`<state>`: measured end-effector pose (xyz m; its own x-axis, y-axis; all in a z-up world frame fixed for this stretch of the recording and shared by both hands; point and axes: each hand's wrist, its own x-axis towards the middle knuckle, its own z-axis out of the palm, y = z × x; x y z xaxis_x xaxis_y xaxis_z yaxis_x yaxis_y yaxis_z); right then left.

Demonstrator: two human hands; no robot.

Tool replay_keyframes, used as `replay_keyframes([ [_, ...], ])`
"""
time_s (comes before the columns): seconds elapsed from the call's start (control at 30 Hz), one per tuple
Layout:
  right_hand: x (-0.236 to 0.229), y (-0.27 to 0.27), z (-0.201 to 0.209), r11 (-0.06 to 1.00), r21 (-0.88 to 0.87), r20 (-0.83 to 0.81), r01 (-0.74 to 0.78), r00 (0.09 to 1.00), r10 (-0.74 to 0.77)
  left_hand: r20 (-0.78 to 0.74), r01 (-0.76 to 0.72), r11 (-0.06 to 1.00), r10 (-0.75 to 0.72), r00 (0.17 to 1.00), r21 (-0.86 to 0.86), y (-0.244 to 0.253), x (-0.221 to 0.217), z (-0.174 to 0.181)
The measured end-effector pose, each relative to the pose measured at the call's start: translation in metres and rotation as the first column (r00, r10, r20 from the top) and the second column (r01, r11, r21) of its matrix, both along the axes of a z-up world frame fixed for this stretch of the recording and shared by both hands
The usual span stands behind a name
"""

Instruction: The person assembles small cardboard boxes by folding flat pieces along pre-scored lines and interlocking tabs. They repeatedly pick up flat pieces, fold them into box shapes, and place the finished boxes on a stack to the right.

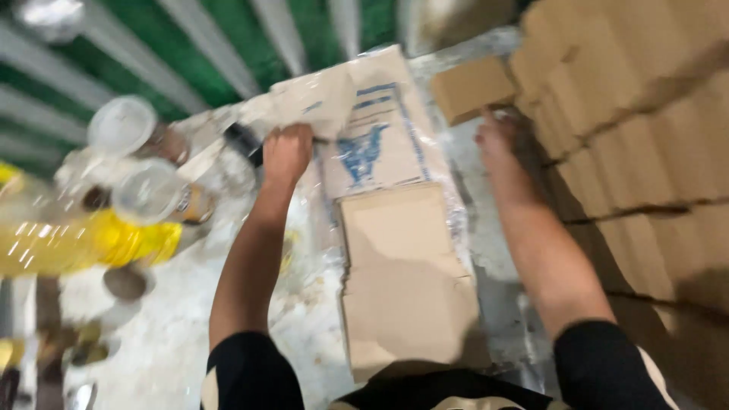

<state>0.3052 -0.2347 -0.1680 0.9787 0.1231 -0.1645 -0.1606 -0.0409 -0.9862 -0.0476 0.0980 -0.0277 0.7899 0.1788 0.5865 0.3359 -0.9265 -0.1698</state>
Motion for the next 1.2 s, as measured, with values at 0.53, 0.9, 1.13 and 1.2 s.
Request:
replay_keyframes([
  [0.53, -0.272, -0.164, 0.120, 0.878, -0.208, 0.036, -0.432, 0.893, 0.448, -0.475, -0.647, 0.761, 0.556, 0.682, -0.038, 0.056, -0.077, -0.002],
  [0.9, -0.329, -0.178, 0.174, 0.607, -0.699, 0.199, -0.378, 0.712, 0.673, 0.007, 0.467, 0.587, -0.618, 0.786, -0.661, -0.345, -0.177, 0.090],
  [1.13, -0.353, -0.206, 0.177, 0.628, -0.684, 0.227, -0.372, 0.709, 0.668, -0.047, 0.396, 0.752, -0.491, 0.870, -0.527, -0.428, -0.197, 0.018],
  [1.2, -0.359, -0.212, 0.184, 0.711, -0.551, 0.216, -0.437, 0.748, 0.627, 0.006, 0.425, 0.770, -0.481, 0.877, -0.476, -0.432, -0.196, -0.003],
])
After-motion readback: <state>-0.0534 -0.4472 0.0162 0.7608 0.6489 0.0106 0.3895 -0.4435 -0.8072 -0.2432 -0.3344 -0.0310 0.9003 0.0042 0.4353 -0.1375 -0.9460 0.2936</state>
